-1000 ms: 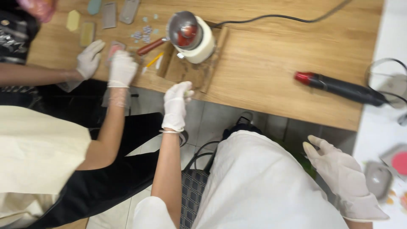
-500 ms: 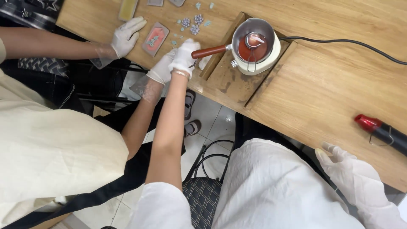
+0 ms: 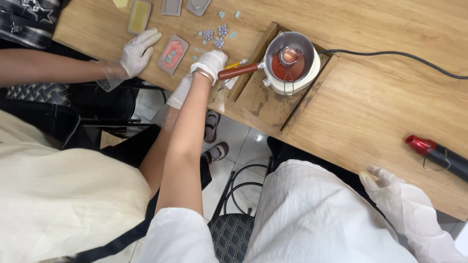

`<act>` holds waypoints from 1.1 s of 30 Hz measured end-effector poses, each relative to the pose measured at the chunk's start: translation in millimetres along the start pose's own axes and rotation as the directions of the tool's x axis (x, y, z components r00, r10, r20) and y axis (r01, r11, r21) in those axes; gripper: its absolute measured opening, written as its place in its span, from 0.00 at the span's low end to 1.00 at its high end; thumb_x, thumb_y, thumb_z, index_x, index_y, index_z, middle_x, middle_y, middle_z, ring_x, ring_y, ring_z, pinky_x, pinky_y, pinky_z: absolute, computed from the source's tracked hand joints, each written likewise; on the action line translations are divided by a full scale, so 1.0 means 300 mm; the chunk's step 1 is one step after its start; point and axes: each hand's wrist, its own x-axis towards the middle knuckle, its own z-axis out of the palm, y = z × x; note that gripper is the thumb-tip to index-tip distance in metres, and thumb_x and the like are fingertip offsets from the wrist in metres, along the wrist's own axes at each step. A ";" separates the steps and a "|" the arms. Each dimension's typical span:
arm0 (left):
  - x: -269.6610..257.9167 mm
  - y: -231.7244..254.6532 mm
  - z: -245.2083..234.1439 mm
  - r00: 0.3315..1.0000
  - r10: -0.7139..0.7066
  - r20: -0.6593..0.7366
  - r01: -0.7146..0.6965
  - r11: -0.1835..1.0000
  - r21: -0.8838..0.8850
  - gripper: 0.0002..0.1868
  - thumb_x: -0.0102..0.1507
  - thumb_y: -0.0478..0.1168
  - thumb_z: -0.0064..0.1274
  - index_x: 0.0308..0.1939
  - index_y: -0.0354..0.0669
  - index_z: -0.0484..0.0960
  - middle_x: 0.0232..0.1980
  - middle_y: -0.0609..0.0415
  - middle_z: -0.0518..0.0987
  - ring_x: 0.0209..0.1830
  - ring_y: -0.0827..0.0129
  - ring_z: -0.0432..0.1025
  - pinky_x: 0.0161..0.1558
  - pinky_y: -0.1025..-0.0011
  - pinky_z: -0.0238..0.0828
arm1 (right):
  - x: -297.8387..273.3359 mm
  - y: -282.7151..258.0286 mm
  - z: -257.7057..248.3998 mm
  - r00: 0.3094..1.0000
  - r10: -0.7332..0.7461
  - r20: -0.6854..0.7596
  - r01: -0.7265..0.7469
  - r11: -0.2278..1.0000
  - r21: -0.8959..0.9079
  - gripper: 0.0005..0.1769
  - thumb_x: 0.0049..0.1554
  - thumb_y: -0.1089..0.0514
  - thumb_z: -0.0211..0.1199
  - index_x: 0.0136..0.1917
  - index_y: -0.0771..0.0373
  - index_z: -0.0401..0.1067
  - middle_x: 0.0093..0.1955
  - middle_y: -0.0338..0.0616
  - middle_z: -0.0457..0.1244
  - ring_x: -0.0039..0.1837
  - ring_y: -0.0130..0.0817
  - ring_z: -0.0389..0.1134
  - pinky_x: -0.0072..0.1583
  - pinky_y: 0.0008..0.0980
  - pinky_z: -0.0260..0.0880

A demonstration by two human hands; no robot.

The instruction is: Assembling and decorating a candle bouquet using molded wax flowers and leaves.

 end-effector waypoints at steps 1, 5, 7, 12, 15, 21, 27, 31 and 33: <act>0.001 0.003 -0.040 1.000 0.006 -0.007 -0.006 1.000 -0.001 0.11 0.58 0.37 0.61 0.44 0.42 0.87 0.48 0.36 0.82 0.48 0.44 0.78 0.48 0.54 0.76 | 0.008 0.004 0.007 1.000 0.009 -0.003 -0.009 1.000 -0.001 0.39 0.55 0.60 0.58 0.78 0.42 0.57 0.80 0.33 0.49 0.71 0.27 0.65 0.65 0.24 0.73; -0.029 -0.005 -0.167 0.994 -0.065 -0.088 0.055 0.993 -0.108 0.10 0.58 0.43 0.63 0.42 0.46 0.88 0.46 0.39 0.83 0.46 0.47 0.78 0.51 0.57 0.75 | 0.013 0.011 0.004 1.000 0.015 0.020 -0.015 1.000 0.025 0.36 0.56 0.56 0.59 0.76 0.42 0.57 0.82 0.35 0.47 0.70 0.30 0.66 0.65 0.26 0.73; -0.083 -0.009 -0.248 0.980 -0.072 -0.185 0.042 0.986 -0.162 0.09 0.58 0.43 0.63 0.41 0.47 0.88 0.45 0.40 0.83 0.45 0.48 0.79 0.51 0.58 0.75 | 0.019 0.012 -0.002 0.999 0.008 0.035 -0.008 1.000 -0.015 0.39 0.52 0.58 0.61 0.76 0.44 0.56 0.82 0.37 0.46 0.70 0.31 0.65 0.65 0.26 0.72; -0.422 0.201 -0.586 0.707 -0.147 -0.692 -0.348 0.780 -0.521 0.10 0.59 0.36 0.67 0.41 0.36 0.85 0.40 0.46 0.82 0.39 0.59 0.78 0.41 0.66 0.77 | 0.003 0.014 0.006 0.981 0.093 -0.170 -0.035 0.948 0.316 0.25 0.61 0.48 0.56 0.72 0.39 0.67 0.74 0.34 0.59 0.67 0.36 0.67 0.64 0.30 0.71; -0.625 0.521 -0.778 0.883 -0.180 -0.433 -0.353 0.352 -0.867 0.09 0.59 0.35 0.64 0.43 0.38 0.87 0.38 0.53 0.86 0.36 0.72 0.79 0.38 0.76 0.77 | -0.055 -0.018 -0.090 0.926 0.200 -0.321 0.079 0.727 0.682 0.22 0.59 0.51 0.60 0.67 0.49 0.72 0.66 0.37 0.67 0.61 0.35 0.72 0.58 0.29 0.73; -0.640 1.073 -0.686 0.755 0.454 -0.474 -0.561 0.071 -0.825 0.08 0.62 0.35 0.65 0.43 0.35 0.86 0.39 0.54 0.84 0.37 0.78 0.77 0.40 0.76 0.76 | -0.239 0.030 -0.248 0.875 0.463 -0.143 0.351 -0.402 0.846 0.28 0.58 0.52 0.59 0.70 0.58 0.69 0.45 0.40 0.68 0.45 0.26 0.70 0.48 0.24 0.72; -0.769 1.550 -0.626 0.673 0.729 -0.130 -0.421 0.232 -0.877 0.10 0.58 0.36 0.65 0.42 0.37 0.87 0.39 0.54 0.83 0.35 0.78 0.76 0.39 0.75 0.77 | -0.402 0.133 0.008 0.695 0.709 -0.118 0.581 -0.457 0.673 0.26 0.66 0.57 0.61 0.76 0.63 0.75 0.33 0.34 0.63 0.31 0.18 0.57 0.32 0.19 0.54; -0.855 1.819 -0.525 0.460 0.888 0.008 -0.342 0.186 -0.921 0.11 0.60 0.34 0.62 0.46 0.34 0.87 0.39 0.54 0.86 0.38 0.78 0.77 0.43 0.76 0.78 | -0.592 0.115 0.137 0.536 0.814 0.221 0.597 -0.552 0.582 0.22 0.68 0.53 0.63 0.52 0.80 0.69 0.28 0.39 0.59 0.26 0.22 0.52 0.29 0.22 0.47; -0.964 1.930 -0.534 0.395 0.898 0.192 0.036 0.193 -0.980 0.16 0.65 0.33 0.59 0.56 0.30 0.82 0.46 0.50 0.83 0.41 0.74 0.76 0.46 0.75 0.75 | -0.723 0.090 0.217 0.316 0.904 0.287 0.705 -0.427 0.567 0.15 0.67 0.53 0.60 0.55 0.65 0.80 0.29 0.34 0.60 0.28 0.17 0.54 0.30 0.18 0.49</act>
